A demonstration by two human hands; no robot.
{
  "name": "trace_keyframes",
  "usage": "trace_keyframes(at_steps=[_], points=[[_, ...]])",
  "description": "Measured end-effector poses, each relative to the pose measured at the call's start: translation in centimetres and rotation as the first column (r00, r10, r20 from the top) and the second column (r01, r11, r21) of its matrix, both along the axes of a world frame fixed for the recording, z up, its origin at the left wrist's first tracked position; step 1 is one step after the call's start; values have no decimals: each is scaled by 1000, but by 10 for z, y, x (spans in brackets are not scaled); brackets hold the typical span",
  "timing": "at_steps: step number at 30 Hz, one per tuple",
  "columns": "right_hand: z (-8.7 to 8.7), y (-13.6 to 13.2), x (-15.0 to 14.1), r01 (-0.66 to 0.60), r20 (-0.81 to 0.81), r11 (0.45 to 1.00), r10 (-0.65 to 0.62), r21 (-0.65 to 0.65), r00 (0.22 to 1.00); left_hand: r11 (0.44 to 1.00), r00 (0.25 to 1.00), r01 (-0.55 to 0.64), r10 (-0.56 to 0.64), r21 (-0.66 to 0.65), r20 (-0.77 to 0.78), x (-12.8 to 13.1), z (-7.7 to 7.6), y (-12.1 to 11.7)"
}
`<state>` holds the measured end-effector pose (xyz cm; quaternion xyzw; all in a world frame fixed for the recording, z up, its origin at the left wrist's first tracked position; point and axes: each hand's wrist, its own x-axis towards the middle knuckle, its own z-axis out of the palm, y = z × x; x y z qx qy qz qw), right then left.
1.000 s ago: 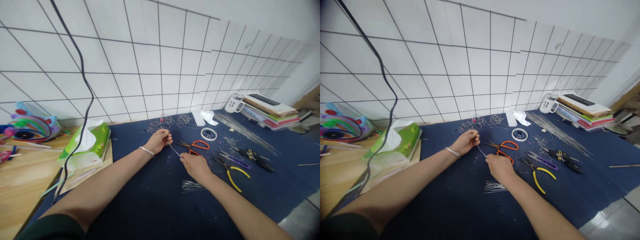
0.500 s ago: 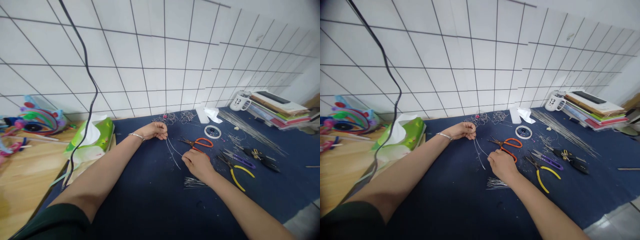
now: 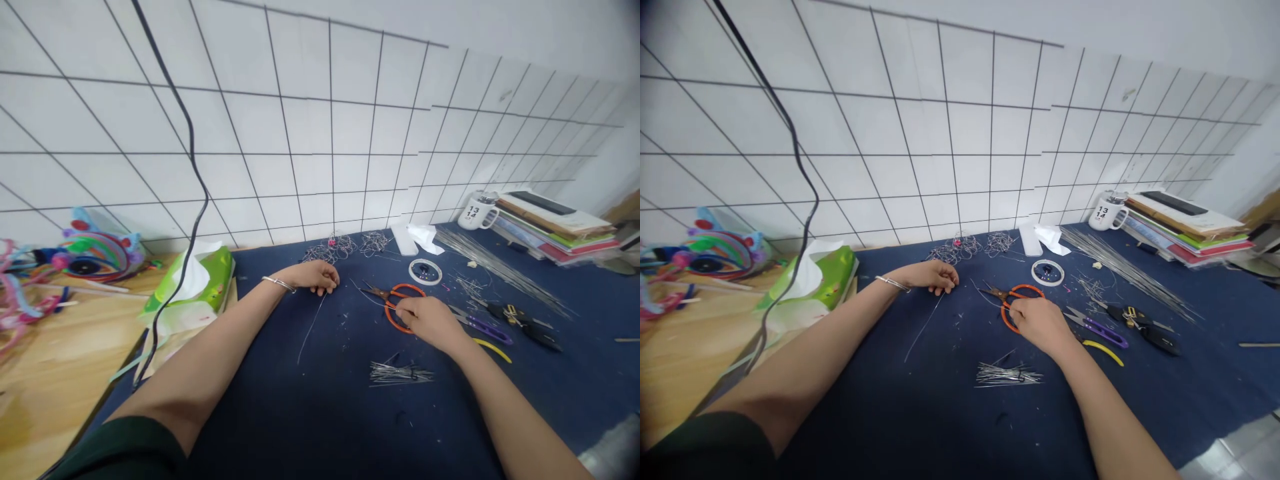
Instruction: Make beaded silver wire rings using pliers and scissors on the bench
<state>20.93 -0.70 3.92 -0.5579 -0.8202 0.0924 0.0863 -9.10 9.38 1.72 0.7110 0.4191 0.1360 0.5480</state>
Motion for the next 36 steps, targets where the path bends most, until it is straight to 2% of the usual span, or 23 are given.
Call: trace_keyframes(at_steps=[2, 4, 6, 8, 9, 10, 11, 13, 15, 18, 20, 22, 24, 26, 27, 29, 32, 36], points=[[2, 0, 4, 2, -43, 1000, -2, 13, 999, 995, 999, -14, 18, 95, -43, 4, 0, -3], [3, -1, 4, 5, -95, 999, 0, 48, 995, 964, 994, -73, 92, 256, -65, 9, 0, -6], [3, -2, 1, -6, -160, 997, 20, 83, 987, 876, 975, -186, 221, 445, -27, 17, 0, -11], [2, -3, -2, -10, -220, 993, 36, 117, 975, 793, 949, -293, 308, 534, 64, 27, 2, -16], [0, -3, -4, -12, -244, 991, 43, 130, 969, 797, 946, -314, 306, 516, 103, 33, 3, -19], [-2, -3, -5, -16, -260, 990, 51, 138, 964, 827, 947, -321, 286, 461, 146, 39, 4, -23], [-4, -3, -6, -22, -269, 990, 60, 141, 961, 867, 940, -331, 267, 372, 214, 45, 5, -27], [-8, -3, -9, -52, -267, 990, 86, 133, 960, 919, 862, -379, 308, 108, 402, 57, 5, -37], [-10, -5, -13, -96, -241, 989, 120, 110, 963, 908, 740, -400, 399, -122, 542, 65, 5, -45], [-4, -8, -16, -197, -181, 979, 205, 58, 962, 861, 606, -417, 502, -291, 617, 73, 5, -54], [5, -8, -7, -275, -149, 961, 274, 20, 950, 842, 552, -432, 530, -324, 643, 73, 5, -55], [14, -8, 14, -274, -96, 962, 272, -11, 957, 820, 508, -460, 558, -342, 656, 72, 5, -54], [18, -12, 45, -117, -30, 992, 119, 34, 992, 796, 478, -481, 590, -369, 650, 71, 3, -52], [16, -22, 78, 27, 74, 999, -30, 39, 997, 796, 484, -458, 596, -396, 641, 71, 0, -51], [13, -29, 93, 75, 118, 997, -78, 29, 990, 803, 495, -436, 591, -406, 637, 72, -2, -52], [3, -47, 114, 67, 143, 998, -69, 15, 987, 822, 527, -387, 569, -419, 631, 77, -6, -56], [-13, -72, 120, 72, 164, 992, -89, 104, 982, 848, 574, -325, 528, -418, 625, 88, -7, -68], [-29, -86, 105, 167, 221, 958, -219, 235, 950, 888, 620, -254, 453, -383, 640, 100, -1, -87]])
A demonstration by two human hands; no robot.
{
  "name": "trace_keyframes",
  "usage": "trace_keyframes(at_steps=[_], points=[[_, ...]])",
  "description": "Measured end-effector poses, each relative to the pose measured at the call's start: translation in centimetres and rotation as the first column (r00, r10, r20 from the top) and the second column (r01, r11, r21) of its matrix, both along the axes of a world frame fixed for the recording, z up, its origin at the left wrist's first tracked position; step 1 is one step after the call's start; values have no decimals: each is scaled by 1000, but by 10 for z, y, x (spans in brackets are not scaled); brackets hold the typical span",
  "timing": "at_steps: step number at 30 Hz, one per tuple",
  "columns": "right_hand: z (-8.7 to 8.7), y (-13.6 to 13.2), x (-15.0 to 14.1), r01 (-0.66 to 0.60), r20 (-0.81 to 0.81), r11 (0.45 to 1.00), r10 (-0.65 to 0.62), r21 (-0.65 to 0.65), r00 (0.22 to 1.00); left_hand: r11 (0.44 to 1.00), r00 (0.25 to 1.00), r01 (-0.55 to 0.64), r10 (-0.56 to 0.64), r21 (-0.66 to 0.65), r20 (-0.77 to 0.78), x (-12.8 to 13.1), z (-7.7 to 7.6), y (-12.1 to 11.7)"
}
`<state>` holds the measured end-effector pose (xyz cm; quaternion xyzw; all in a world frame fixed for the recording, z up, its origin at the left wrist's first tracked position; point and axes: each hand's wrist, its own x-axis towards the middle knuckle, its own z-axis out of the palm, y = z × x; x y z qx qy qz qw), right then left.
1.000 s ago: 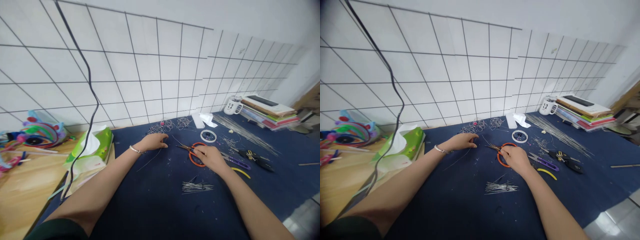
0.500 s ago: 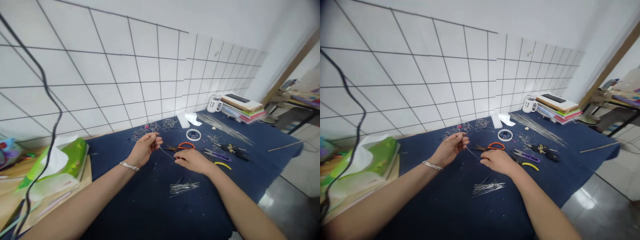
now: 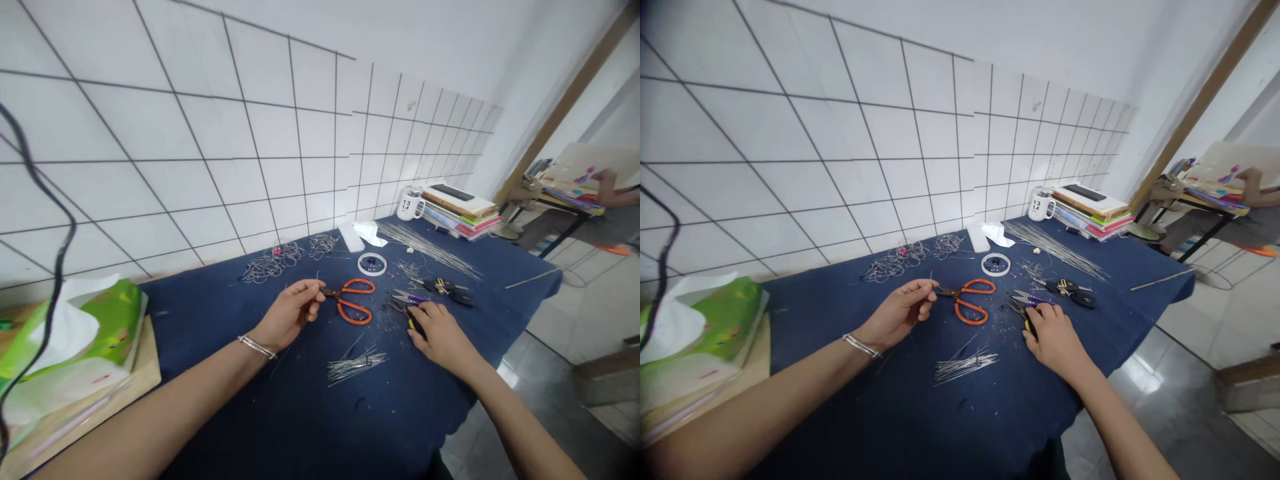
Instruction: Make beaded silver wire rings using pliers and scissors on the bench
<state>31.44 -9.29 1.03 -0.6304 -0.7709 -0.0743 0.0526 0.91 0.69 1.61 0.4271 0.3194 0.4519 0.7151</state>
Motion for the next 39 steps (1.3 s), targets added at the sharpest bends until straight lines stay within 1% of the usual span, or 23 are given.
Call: trace_keyframes(at_steps=[4, 6, 7, 8, 10, 12, 14, 16, 19, 22, 28, 33, 39], points=[[-8, 1, -12, 105, 44, 992, -108, 76, 993, 995, 994, 99, -97, 28, -39, 7, 7, -14], [-6, 2, -17, 131, -2, 987, -131, 91, 991, 991, 990, 132, -130, 34, -56, 8, 8, -19], [-3, 3, -21, 124, -48, 988, -120, 91, 992, 989, 988, 145, -143, 34, -63, 8, 8, -21], [1, 3, -25, 100, -107, 991, -91, 84, 990, 987, 986, 154, -151, 36, -69, 9, 8, -22], [12, 6, -38, 5, -245, 998, 8, 55, 969, 986, 984, 162, -158, 44, -78, 8, 8, -24], [23, 10, -55, -96, -384, 995, 96, 19, 918, 986, 984, 159, -153, 60, -85, 8, 10, -26], [31, 15, -72, -160, -481, 987, 139, -1, 866, 986, 986, 151, -144, 74, -84, 8, 12, -27], [35, 20, -87, -208, -544, 978, 175, 2, 820, 985, 986, 149, -143, 83, -81, 8, 15, -28], [32, 23, -99, -249, -599, 968, 220, 35, 770, 984, 986, 155, -148, 87, -77, 8, 18, -29], [27, 23, -102, -245, -613, 968, 229, 59, 756, 983, 984, 169, -163, 73, -73, 9, 20, -29], [21, 20, -98, -213, -596, 972, 232, 103, 769, 982, 981, 184, -180, 48, -78, 9, 23, -31], [19, 20, -96, -196, -544, 973, 233, 126, 806, 974, 974, 219, -215, 49, -69, 9, 25, -32], [17, 19, -95, -160, -451, 977, 206, 140, 868, 969, 968, 243, -241, 29, -64, 8, 29, -32]])
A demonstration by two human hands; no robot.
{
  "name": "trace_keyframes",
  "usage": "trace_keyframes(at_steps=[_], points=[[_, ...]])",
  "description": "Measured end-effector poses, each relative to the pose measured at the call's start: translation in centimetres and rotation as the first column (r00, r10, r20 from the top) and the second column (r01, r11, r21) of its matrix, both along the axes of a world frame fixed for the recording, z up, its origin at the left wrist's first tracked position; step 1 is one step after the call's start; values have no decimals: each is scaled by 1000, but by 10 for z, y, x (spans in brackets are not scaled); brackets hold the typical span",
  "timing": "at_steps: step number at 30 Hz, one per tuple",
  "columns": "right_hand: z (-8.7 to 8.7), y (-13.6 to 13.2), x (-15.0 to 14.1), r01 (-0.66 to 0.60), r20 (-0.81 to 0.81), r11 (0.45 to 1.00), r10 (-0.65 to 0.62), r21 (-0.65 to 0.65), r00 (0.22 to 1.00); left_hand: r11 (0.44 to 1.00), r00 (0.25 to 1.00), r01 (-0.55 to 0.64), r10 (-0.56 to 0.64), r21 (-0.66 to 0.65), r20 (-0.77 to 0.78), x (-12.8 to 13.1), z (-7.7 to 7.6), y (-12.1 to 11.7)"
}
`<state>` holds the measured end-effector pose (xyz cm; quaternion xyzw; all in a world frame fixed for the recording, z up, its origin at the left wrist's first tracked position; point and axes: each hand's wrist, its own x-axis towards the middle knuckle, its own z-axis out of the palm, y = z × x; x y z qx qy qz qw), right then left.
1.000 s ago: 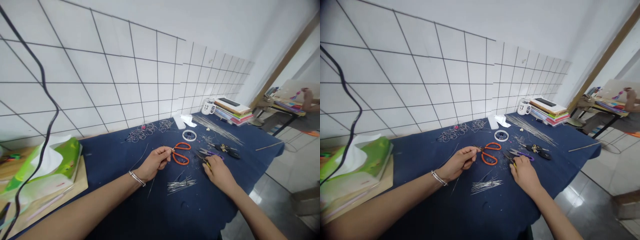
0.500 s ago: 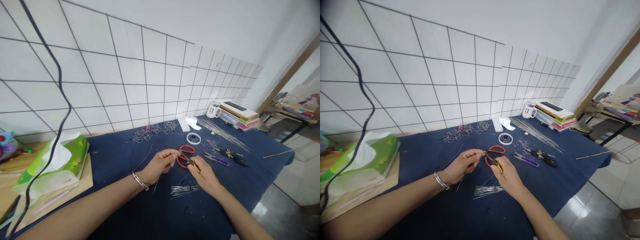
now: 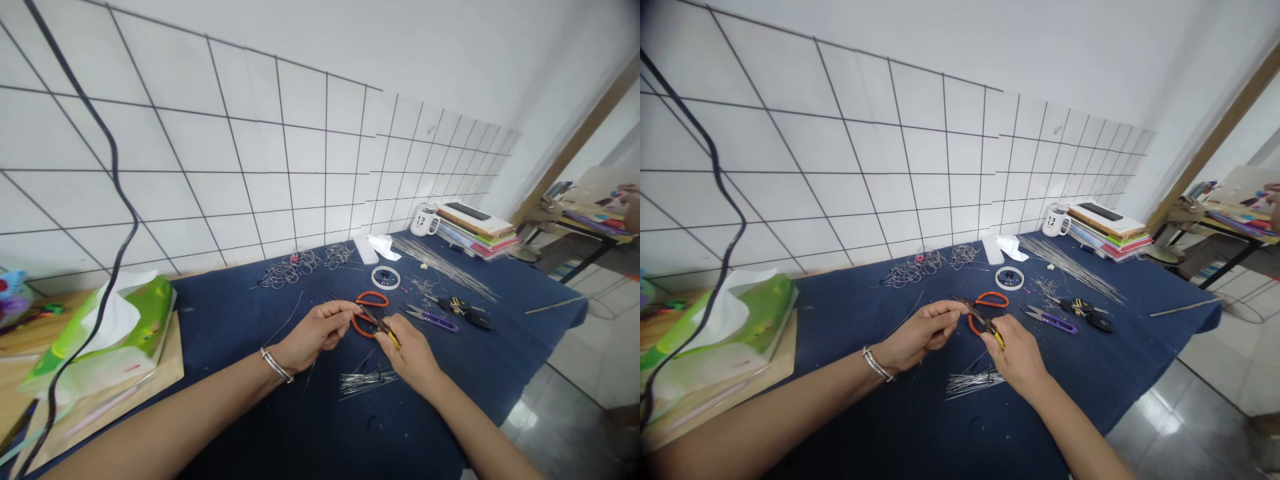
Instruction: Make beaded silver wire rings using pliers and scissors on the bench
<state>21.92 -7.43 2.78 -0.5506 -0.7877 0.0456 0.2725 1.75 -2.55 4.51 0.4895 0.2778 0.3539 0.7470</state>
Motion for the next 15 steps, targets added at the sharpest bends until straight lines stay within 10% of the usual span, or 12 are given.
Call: trace_keyframes(at_steps=[15], points=[[5, 6, -3, 28, 549, 919, -259, 393, 795, 974, 994, -64, 82, -217, 77, 6, 7, -24]])
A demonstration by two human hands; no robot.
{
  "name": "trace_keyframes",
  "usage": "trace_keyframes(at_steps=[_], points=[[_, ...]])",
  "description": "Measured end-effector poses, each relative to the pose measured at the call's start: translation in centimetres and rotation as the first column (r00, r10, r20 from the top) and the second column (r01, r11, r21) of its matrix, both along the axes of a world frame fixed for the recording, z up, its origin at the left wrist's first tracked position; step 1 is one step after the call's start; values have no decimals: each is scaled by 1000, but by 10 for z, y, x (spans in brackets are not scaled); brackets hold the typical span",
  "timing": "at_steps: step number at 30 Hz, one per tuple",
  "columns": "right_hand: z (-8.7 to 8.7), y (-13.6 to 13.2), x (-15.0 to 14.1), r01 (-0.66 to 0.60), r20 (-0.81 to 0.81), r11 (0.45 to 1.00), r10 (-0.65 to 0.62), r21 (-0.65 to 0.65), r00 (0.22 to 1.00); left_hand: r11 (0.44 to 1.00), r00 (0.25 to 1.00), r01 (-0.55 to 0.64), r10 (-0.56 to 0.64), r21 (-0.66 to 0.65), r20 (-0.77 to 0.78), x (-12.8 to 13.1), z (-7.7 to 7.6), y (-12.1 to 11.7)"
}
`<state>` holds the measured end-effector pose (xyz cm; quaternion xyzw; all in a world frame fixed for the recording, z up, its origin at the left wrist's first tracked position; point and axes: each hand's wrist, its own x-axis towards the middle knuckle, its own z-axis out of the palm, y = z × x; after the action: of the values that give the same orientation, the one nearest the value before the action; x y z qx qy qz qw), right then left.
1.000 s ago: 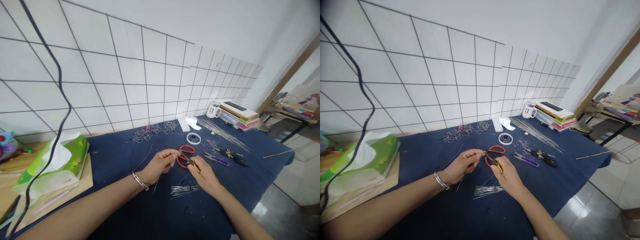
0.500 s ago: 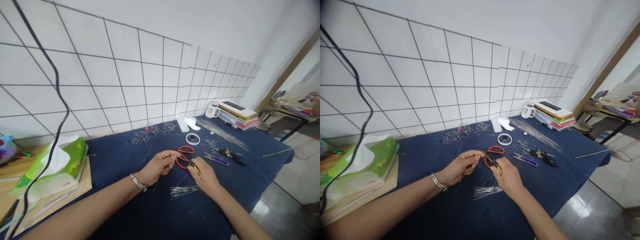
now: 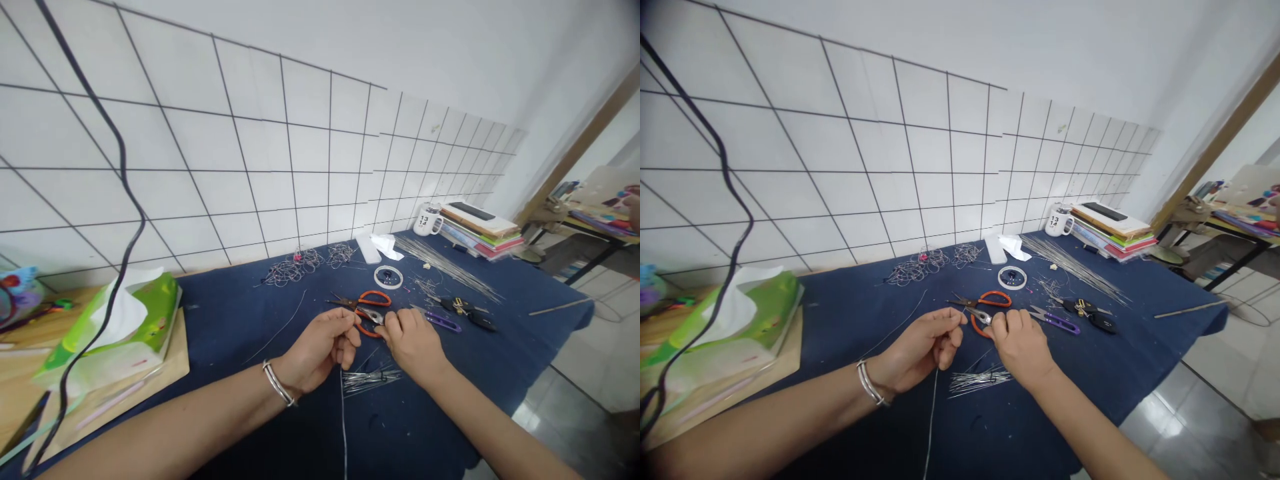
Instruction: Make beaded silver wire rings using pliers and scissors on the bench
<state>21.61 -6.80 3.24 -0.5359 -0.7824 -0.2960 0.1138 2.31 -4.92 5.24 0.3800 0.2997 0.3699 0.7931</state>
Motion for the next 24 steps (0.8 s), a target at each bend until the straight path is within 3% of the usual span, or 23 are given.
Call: trace_keyframes(at_steps=[7, 13, 24], points=[[13, 6, -7, -64, 70, 997, 67, -40, 995, 989, 998, -58, 63, -133, 31, 2, 4, -2], [15, 16, -4, -120, -8, 990, 120, -78, 993, 997, 997, -74, 75, 32, -23, -2, -1, 2], [5, 18, -10, -92, -138, 982, 69, -164, 988, 961, 957, -54, 127, 270, -260, 1, -14, 12]])
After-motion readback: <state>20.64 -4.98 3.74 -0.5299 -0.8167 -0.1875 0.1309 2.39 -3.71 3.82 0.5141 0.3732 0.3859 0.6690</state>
